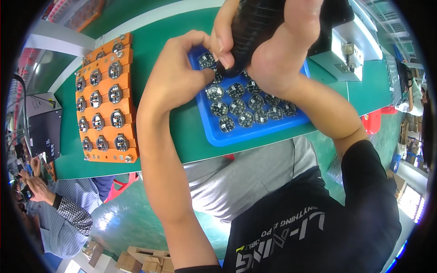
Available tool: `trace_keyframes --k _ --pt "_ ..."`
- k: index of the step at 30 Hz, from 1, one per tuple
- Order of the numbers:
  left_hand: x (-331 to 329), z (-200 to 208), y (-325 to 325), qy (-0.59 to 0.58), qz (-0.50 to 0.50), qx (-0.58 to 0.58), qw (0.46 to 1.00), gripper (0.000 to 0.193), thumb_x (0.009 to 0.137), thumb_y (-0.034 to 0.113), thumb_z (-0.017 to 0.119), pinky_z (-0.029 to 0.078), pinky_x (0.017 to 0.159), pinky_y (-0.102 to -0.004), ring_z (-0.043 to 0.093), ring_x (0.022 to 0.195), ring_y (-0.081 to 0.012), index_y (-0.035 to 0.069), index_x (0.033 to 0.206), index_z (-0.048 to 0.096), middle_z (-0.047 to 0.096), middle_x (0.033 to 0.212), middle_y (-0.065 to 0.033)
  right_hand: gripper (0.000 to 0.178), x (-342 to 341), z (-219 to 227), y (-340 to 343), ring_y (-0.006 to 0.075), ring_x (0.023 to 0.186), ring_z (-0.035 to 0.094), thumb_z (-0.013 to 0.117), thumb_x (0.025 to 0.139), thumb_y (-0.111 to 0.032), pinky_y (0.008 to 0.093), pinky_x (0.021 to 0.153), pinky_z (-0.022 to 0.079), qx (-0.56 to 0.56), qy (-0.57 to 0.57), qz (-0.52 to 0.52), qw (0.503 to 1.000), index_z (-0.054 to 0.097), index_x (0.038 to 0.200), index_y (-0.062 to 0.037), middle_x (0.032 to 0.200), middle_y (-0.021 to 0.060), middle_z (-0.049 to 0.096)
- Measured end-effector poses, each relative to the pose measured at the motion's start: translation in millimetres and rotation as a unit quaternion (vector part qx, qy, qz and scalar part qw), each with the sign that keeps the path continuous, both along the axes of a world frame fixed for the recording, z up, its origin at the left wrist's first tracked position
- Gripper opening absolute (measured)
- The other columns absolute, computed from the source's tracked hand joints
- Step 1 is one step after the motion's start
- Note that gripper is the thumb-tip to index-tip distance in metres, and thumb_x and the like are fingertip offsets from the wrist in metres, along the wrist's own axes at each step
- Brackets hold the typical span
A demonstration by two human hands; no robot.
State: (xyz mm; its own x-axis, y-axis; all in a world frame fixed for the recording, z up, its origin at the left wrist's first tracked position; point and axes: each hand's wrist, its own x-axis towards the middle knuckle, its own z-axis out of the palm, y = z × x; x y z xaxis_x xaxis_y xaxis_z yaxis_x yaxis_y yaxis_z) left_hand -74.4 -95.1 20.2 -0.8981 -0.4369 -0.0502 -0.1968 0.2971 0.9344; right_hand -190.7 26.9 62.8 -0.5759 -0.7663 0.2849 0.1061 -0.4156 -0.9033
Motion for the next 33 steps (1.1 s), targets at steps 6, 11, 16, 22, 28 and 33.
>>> trace_keyframes --k 6,11,16,22,28,33 --pt "-1 -2 -1 -0.006 0.003 0.006 1.0 0.027 0.068 -0.009 0.07 0.051 0.086 -0.0331 0.066 0.091 -0.0216 -0.001 0.093 0.069 0.07 0.093 -0.0093 0.054 0 -13 2 0.015 0.051 0.054 0.057 0.104 -0.049 0.0262 0.047 0.041 -0.031 -0.021 0.031 0.999 0.054 0.116 0.0032 0.07 0.0141 0.061" --pt "0 -8 -3 0.004 0.001 0.023 1.0 0.025 0.069 -0.008 0.072 0.05 0.089 -0.0328 0.065 0.093 -0.0211 -0.001 0.092 0.069 0.07 0.093 -0.0083 0.03 -3 -20 -7 0.0111 0.056 0.055 0.071 0.099 -0.026 0.0241 0.049 0.04 -0.142 -0.02 0.13 0.981 0.061 0.095 0.0022 0.076 0.0095 0.064" --pt "-1 -2 1 0.021 0.005 0.005 1.0 0.024 0.069 -0.008 0.073 0.048 0.09 -0.0341 0.064 0.092 -0.0209 -0.002 0.091 0.069 0.069 0.095 -0.0068 0.03 -3 -27 -8 0.0072 0.058 0.055 0.075 0.098 -0.027 0.0239 0.052 0.042 -0.137 0.004 0.097 0.986 0.063 0.097 0.001 0.081 0.0063 0.067" --pt "-5 -2 0 0.003 -0.008 0.016 1.0 0.021 0.069 -0.008 0.072 0.047 0.086 -0.031 0.061 0.091 -0.0187 0.0 0.087 0.066 0.067 0.1 -0.0057 0.058 -11 14 4 0.0112 0.051 0.053 0.058 0.102 -0.056 0.0253 0.05 0.044 -0.071 -0.056 -0.001 0.996 0.051 0.122 -0.0016 0.071 0.0083 0.061" --pt "-2 -3 -4 0.061 -0.059 -0.025 0.996 0.023 0.066 -0.014 0.068 0.045 0.089 -0.0286 0.06 0.1 -0.0206 0.001 0.083 0.062 0.065 0.11 -0.011 0.078 -80 73 70 0.0175 0.038 0.047 0.03 0.1 -0.078 0.0303 0.042 0.043 -0.152 0.003 -0.072 0.986 0.05 0.122 -0.0052 0.055 0.008 0.051" --pt "-4 4 0 0.027 -0.062 0.023 0.997 0.023 0.071 -0.017 0.067 0.045 0.089 -0.0268 0.058 0.104 -0.0175 0.001 0.083 0.06 0.059 0.119 -0.0107 0.064 -140 73 122 0.019 0.04 0.049 0.031 0.106 -0.069 0.0313 0.042 0.043 -0.341 -0.103 0.052 0.933 0.049 0.119 -0.0091 0.055 0.0076 0.049"
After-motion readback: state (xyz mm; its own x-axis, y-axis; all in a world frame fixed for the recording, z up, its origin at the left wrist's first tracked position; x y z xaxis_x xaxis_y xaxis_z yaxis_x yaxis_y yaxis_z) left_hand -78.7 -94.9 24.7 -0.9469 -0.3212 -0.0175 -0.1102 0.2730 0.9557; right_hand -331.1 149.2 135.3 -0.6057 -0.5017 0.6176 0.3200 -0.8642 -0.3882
